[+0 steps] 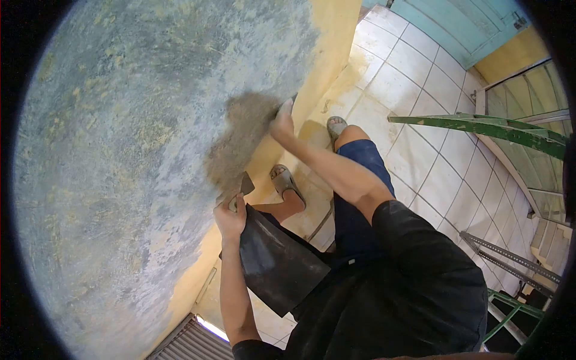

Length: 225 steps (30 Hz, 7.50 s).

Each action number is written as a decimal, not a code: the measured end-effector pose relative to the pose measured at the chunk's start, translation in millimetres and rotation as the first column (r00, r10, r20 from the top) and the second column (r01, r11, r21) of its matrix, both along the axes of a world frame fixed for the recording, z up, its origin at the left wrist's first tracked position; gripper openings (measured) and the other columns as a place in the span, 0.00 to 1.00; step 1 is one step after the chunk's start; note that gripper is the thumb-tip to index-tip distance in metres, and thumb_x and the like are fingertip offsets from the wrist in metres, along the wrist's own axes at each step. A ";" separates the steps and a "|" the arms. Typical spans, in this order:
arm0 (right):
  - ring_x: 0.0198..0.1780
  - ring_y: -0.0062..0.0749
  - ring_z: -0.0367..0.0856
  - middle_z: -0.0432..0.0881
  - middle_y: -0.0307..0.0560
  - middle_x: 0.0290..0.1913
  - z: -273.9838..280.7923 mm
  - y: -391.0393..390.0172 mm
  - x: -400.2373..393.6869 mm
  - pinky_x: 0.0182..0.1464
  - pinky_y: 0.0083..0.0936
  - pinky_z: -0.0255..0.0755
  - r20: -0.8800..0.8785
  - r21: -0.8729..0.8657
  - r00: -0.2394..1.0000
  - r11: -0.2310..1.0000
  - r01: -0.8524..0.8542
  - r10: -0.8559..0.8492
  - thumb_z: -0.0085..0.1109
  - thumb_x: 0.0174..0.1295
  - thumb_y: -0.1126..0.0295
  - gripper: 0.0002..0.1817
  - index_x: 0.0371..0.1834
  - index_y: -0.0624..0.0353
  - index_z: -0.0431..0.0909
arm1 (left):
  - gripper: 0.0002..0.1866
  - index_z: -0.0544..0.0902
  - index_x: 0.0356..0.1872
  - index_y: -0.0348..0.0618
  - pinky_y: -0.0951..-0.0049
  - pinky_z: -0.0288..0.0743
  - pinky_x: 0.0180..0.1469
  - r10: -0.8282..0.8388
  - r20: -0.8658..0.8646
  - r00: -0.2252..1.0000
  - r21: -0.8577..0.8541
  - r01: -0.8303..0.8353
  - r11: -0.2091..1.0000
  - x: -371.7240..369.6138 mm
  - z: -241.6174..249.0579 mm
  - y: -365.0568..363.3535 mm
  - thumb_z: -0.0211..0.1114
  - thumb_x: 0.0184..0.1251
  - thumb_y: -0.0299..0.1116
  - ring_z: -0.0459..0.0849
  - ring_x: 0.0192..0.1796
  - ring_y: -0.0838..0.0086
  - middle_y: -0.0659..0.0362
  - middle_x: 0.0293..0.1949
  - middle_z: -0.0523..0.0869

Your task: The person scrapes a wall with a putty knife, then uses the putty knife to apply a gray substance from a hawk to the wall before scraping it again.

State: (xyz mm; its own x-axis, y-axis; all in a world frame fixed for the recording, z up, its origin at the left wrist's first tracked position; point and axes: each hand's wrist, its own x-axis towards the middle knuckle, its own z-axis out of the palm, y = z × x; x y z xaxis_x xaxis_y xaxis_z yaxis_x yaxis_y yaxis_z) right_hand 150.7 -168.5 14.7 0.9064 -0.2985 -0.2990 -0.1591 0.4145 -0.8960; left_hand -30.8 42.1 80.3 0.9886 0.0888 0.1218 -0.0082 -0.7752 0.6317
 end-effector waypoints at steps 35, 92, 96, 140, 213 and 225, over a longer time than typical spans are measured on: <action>0.54 0.66 0.77 0.72 0.80 0.56 77.8 70.0 -73.4 0.53 0.43 0.73 0.150 -0.686 0.965 0.726 -0.053 0.213 0.43 0.56 0.83 0.44 0.76 0.72 0.31 | 0.12 0.88 0.40 0.34 0.65 0.76 0.52 -0.103 -0.044 0.994 0.073 0.106 0.992 12.8 -1.5 -7.7 0.64 0.63 0.32 0.88 0.46 0.58 0.43 0.38 0.88; 0.64 0.68 0.69 0.56 0.84 0.68 43.3 -9.3 6.6 0.63 0.43 0.66 0.061 -0.531 0.994 0.846 -0.044 0.090 0.43 0.56 0.86 0.44 0.74 0.77 0.30 | 0.12 0.87 0.42 0.37 0.63 0.77 0.47 -0.102 -0.045 0.994 0.037 0.103 0.994 11.6 6.5 -7.4 0.65 0.61 0.32 0.86 0.42 0.49 0.40 0.38 0.87; 0.56 0.63 0.76 0.71 0.80 0.58 73.7 10.1 -30.4 0.56 0.41 0.72 0.099 -0.753 0.954 0.648 -0.114 0.283 0.39 0.60 0.83 0.38 0.74 0.77 0.37 | 0.11 0.88 0.39 0.37 0.62 0.78 0.45 -0.056 -0.084 0.995 0.017 0.058 0.998 11.5 2.2 -7.9 0.66 0.60 0.33 0.87 0.40 0.48 0.39 0.34 0.87; 0.55 0.41 0.81 0.81 0.55 0.55 67.6 -118.8 -111.1 0.61 0.37 0.74 0.028 0.651 0.837 0.625 -0.429 0.546 0.46 0.52 0.85 0.24 0.55 0.72 0.75 | 0.21 0.84 0.52 0.36 0.62 0.77 0.51 -0.104 0.034 0.994 0.104 0.100 0.989 -6.2 19.1 -8.2 0.61 0.68 0.43 0.86 0.47 0.50 0.43 0.41 0.87; 0.22 0.26 0.74 0.73 0.42 0.26 24.7 -127.0 -151.4 0.22 0.23 0.69 -0.141 0.065 0.967 0.977 -0.203 0.211 0.68 0.56 0.76 0.22 0.51 0.66 0.69 | 0.20 0.78 0.53 0.41 0.60 0.67 0.61 0.049 0.061 0.997 0.281 -0.065 0.957 -127.3 36.2 -8.7 0.69 0.62 0.37 0.73 0.61 0.55 0.48 0.55 0.78; 0.21 0.43 0.82 0.82 0.58 0.25 -51.1 -130.9 -217.9 0.24 0.37 0.77 -0.656 -0.585 0.535 0.090 -0.806 0.532 0.56 0.63 0.55 0.25 0.36 0.74 0.81 | 0.32 0.78 0.52 0.43 0.58 0.57 0.64 -0.163 -0.310 0.937 0.083 0.198 0.977 -78.7 90.8 -31.1 0.78 0.45 0.45 0.74 0.60 0.58 0.52 0.49 0.82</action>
